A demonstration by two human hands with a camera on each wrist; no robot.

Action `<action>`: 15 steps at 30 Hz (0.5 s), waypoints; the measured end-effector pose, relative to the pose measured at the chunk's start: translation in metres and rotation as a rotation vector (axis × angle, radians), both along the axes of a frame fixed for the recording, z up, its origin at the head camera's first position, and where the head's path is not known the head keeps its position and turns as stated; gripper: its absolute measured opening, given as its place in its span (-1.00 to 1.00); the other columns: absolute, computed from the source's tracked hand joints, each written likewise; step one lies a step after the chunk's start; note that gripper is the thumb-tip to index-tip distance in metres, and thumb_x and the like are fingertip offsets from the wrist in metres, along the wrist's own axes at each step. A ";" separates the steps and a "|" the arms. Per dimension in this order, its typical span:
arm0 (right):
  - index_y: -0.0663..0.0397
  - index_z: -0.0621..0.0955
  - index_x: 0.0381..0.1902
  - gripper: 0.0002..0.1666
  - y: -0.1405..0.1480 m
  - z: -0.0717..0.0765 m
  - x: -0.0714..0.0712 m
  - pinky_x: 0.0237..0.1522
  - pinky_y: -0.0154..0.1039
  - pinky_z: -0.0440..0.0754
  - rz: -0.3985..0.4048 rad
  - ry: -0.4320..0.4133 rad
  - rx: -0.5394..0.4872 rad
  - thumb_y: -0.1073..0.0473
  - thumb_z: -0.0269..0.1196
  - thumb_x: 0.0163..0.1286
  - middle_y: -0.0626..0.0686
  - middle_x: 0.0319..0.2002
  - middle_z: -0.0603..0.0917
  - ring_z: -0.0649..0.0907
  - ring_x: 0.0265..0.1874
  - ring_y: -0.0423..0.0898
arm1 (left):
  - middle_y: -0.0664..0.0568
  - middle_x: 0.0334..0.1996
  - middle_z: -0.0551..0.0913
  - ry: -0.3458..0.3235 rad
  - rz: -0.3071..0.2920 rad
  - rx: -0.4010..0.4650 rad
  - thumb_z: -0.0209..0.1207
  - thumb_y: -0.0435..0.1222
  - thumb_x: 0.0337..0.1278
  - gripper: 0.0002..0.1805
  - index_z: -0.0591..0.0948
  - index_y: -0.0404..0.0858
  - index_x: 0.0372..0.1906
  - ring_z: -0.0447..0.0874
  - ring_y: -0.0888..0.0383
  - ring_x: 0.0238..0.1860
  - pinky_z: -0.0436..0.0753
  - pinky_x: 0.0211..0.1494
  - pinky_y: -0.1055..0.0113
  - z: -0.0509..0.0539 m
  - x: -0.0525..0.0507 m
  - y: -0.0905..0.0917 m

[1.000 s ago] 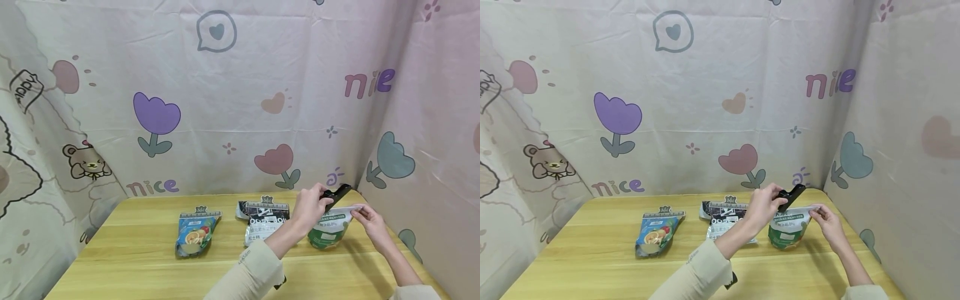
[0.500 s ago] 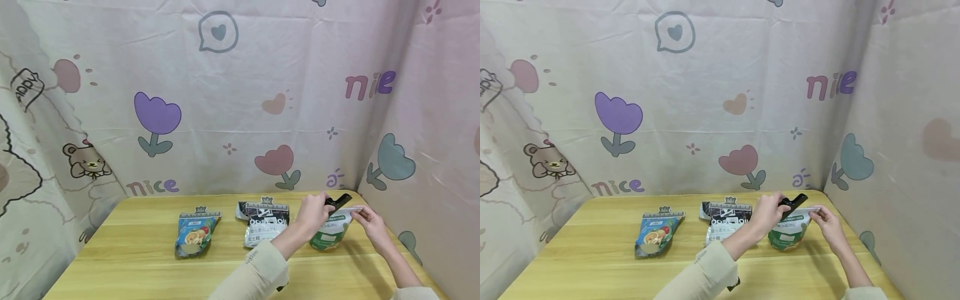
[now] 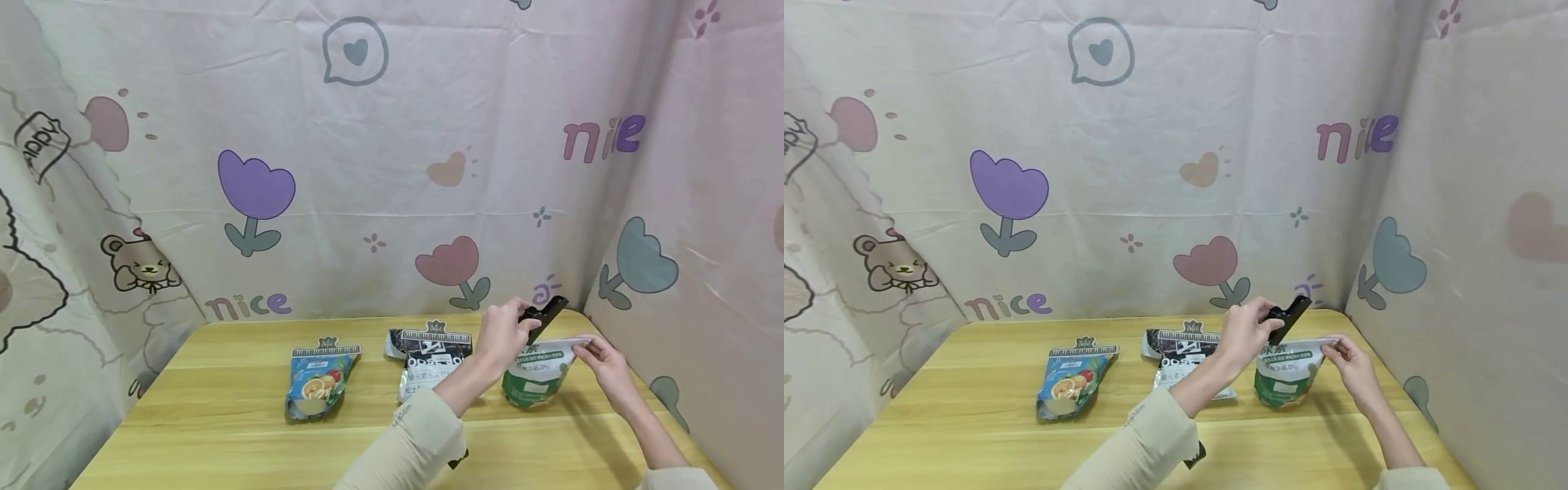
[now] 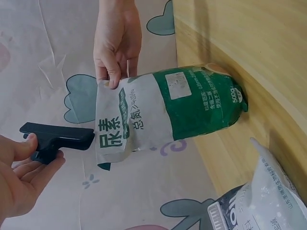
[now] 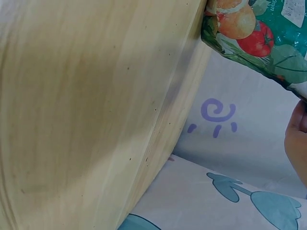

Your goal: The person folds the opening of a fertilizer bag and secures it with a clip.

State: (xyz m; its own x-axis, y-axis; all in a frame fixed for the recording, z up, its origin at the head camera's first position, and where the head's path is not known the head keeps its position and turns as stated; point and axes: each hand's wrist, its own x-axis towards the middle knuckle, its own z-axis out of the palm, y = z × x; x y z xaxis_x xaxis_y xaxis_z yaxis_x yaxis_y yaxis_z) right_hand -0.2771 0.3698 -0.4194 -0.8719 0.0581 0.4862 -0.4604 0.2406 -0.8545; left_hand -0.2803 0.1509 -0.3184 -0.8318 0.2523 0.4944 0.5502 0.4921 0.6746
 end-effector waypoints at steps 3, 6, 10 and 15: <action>0.29 0.50 -0.19 -0.88 0.000 0.000 0.000 -0.24 -0.58 0.45 -0.005 -0.006 0.009 0.45 0.07 0.33 -0.25 -0.32 0.62 0.56 -0.32 -0.38 | 0.06 -0.26 0.68 -0.004 -0.005 0.004 0.25 -0.25 0.04 -0.75 0.61 -0.21 -0.14 0.62 0.35 -0.34 0.49 -0.44 0.69 0.000 -0.001 -0.001; 0.29 0.51 -0.19 -0.88 0.000 -0.001 0.000 -0.25 -0.58 0.44 -0.010 -0.011 0.014 0.44 0.08 0.33 -0.25 -0.32 0.61 0.55 -0.32 -0.38 | 0.07 -0.26 0.69 -0.001 0.004 0.005 0.26 -0.25 0.03 -0.76 0.62 -0.21 -0.16 0.62 0.34 -0.30 0.50 -0.40 0.67 0.000 -0.002 -0.001; 0.27 0.51 -0.20 -0.87 0.000 -0.001 -0.001 -0.24 -0.58 0.45 -0.004 -0.008 0.000 0.46 0.07 0.32 -0.24 -0.33 0.62 0.56 -0.32 -0.38 | 0.10 -0.27 0.69 0.014 0.017 -0.008 0.28 -0.24 0.01 -0.78 0.64 -0.20 -0.20 0.63 0.35 -0.28 0.50 -0.37 0.68 0.000 -0.003 -0.001; 0.26 0.52 -0.20 -0.87 0.000 0.000 -0.001 -0.25 -0.59 0.44 -0.009 -0.008 0.009 0.45 0.07 0.33 -0.25 -0.32 0.62 0.56 -0.32 -0.38 | 0.08 -0.28 0.69 -0.005 0.008 0.026 0.30 -0.25 -0.03 -0.77 0.65 -0.21 -0.21 0.64 0.33 -0.29 0.49 -0.39 0.69 0.000 -0.004 -0.001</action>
State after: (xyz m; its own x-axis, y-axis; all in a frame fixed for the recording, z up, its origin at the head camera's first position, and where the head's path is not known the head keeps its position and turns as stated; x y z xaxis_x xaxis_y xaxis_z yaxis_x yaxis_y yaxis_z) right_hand -0.2778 0.3702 -0.4191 -0.8753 0.0617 0.4797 -0.4512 0.2528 -0.8559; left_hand -0.2839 0.1503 -0.3187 -0.8361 0.2329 0.4967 0.5432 0.4784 0.6900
